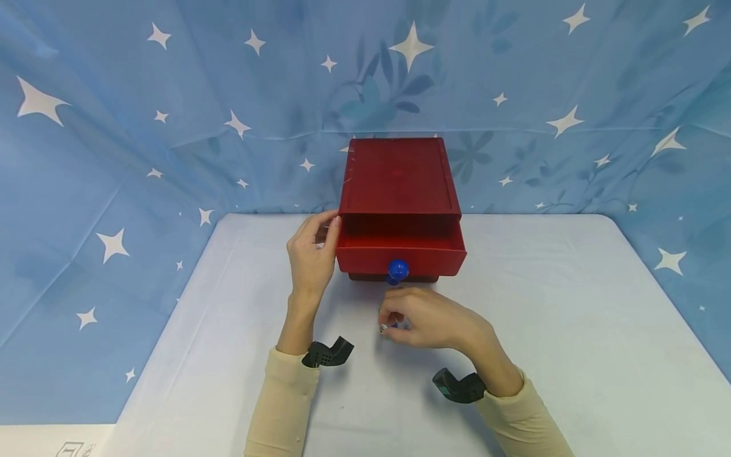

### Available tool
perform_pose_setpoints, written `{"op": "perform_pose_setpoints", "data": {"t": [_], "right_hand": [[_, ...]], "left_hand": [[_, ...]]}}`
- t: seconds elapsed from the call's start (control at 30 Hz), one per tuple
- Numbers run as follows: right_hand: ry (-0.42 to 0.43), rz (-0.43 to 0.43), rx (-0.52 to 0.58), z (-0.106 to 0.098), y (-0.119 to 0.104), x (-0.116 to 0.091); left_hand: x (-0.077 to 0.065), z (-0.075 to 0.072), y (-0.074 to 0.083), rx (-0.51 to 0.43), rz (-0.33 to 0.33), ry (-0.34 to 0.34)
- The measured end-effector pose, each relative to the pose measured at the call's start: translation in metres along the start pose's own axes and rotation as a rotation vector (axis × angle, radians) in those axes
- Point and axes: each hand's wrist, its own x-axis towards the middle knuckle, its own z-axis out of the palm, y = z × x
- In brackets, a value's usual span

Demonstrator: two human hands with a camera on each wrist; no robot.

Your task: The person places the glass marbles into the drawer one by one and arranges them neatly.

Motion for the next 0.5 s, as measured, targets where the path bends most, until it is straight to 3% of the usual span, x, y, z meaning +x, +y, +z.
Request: {"op": "perform_pose_setpoints", "data": {"t": [0.5], "right_hand": [[-0.006,0.014,-0.005,0.0010,0.0010,0.0007]], "left_hand": [[0.0001,0.0001,0.0010,-0.001,0.001,0.002]]}}
